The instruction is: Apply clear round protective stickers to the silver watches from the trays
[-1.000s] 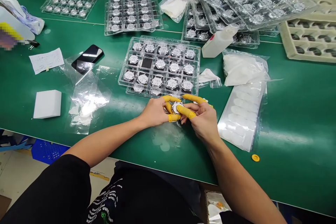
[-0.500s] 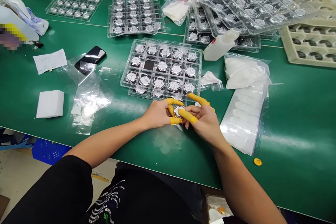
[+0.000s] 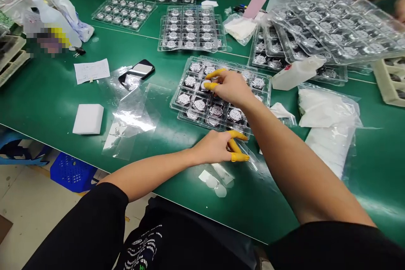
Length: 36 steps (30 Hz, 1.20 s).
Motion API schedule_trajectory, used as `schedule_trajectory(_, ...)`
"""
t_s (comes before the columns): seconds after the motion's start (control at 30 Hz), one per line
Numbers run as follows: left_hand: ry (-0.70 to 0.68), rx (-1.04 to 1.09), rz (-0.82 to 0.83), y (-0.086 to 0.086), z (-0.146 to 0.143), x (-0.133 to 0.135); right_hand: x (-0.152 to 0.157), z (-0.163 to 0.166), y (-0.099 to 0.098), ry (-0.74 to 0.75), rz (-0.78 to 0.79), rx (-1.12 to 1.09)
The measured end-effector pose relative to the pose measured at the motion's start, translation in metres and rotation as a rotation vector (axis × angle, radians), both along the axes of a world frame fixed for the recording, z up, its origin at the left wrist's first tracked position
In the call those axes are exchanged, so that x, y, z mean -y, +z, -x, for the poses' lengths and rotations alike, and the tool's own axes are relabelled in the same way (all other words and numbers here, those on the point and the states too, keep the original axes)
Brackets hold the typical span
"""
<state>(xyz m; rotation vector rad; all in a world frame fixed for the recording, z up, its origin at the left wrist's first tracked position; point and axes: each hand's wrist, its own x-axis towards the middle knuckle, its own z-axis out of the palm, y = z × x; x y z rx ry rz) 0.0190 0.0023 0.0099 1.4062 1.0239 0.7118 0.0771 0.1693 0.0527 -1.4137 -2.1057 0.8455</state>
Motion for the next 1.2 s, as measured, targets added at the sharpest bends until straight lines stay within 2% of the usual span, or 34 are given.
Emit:
schedule_trajectory(0.1, -0.033, -0.011, -0.011, 0.002, 0.001, -0.001, -0.012, 0.013, -0.001, 0.036, -0.237, 0.142)
schedule_trajectory(0.17, -0.05, -0.021, -0.022, 0.002, 0.002, -0.002, -0.008, 0.026, 0.0, 0.03, -0.277, 0.177)
schedule_trajectory(0.37, 0.009, -0.188, -0.143, 0.001, 0.004, -0.002, 0.007, 0.079, -0.005, -0.054, -0.096, 0.323)
schedule_trajectory(0.53, 0.029, -0.071, -0.196, 0.007, 0.007, 0.0, -0.001, 0.085, 0.003, -0.086, 0.051, 0.207)
schedule_trajectory(0.63, 0.019, -0.105, -0.146, 0.008, 0.008, -0.001, 0.014, 0.062, 0.018, -0.089, 0.089, -0.035)
schedule_trajectory(0.77, 0.081, -0.068, -0.056, 0.004, 0.003, -0.002, 0.074, -0.018, 0.033, -0.152, 0.195, -0.4)
schedule_trajectory(0.87, 0.133, 0.101, 0.024, -0.001, -0.001, -0.001, 0.123, -0.088, 0.026, -0.256, 0.394, -0.507)
schedule_trajectory(0.93, 0.13, 0.188, 0.064, -0.005, -0.002, -0.001, 0.141, -0.119, 0.014, -0.297, 0.557, -0.519)
schedule_trajectory(1.03, 0.116, 0.149, 0.059, -0.008, -0.002, 0.0, 0.147, -0.132, -0.003, -0.316, 0.694, -0.556)
schedule_trajectory(1.2, 0.177, 0.103, 0.046, -0.005, -0.001, 0.003, 0.145, -0.118, -0.013, -0.323, 0.685, -0.665)
